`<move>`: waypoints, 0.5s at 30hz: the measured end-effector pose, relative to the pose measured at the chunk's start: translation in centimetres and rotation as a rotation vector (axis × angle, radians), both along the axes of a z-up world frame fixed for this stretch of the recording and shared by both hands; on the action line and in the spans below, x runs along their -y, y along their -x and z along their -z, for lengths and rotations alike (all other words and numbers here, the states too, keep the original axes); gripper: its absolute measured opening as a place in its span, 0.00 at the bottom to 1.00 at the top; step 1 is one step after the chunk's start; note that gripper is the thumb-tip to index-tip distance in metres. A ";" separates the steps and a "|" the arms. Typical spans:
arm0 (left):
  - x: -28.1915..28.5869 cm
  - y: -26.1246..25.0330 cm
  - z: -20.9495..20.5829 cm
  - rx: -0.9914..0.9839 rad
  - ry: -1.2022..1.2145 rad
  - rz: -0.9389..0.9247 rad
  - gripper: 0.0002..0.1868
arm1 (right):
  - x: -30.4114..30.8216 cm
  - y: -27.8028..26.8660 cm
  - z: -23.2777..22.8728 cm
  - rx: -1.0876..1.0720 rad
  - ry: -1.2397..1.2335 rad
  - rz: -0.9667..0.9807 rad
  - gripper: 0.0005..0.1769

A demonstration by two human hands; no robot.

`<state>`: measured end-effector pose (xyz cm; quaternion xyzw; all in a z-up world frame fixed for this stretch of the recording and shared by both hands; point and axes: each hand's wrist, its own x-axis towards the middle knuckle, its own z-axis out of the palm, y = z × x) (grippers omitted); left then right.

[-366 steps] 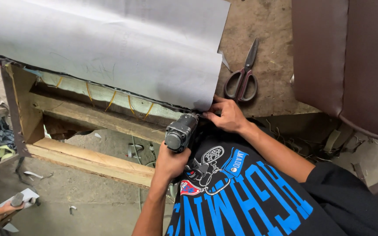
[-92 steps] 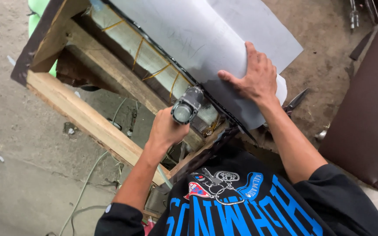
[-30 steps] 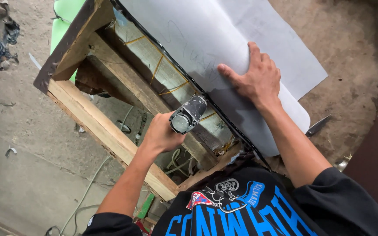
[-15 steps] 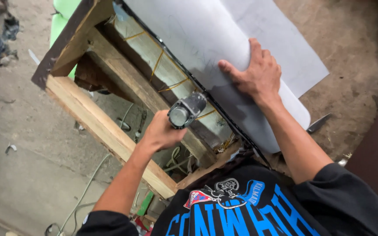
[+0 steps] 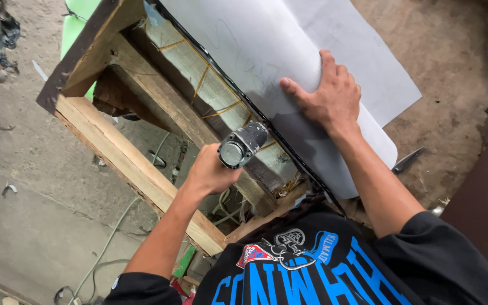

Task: The person uses a pneumatic staple gun to attach a brown fabric strip to the underside of a chair seat. They pull the fabric taut with one hand while firing staples with the other, working along the wooden frame of the chair.

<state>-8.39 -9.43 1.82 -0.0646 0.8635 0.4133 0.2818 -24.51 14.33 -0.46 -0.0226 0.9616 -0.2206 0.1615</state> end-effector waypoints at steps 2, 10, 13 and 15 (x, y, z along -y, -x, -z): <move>-0.2 0.0 0.4 0.040 0.061 0.000 0.09 | 0.0 0.0 0.2 -0.005 0.001 -0.005 0.59; 0.1 -1.2 0.9 -0.097 -0.094 0.033 0.04 | -0.2 -0.1 0.0 0.024 -0.017 -0.015 0.60; -0.7 -1.3 -0.6 -0.146 -0.097 0.041 0.03 | -0.2 0.1 0.2 0.001 -0.007 -0.015 0.58; -1.0 -1.5 -0.7 -0.130 -0.090 0.033 0.05 | -0.2 0.0 0.0 0.009 -0.003 -0.011 0.58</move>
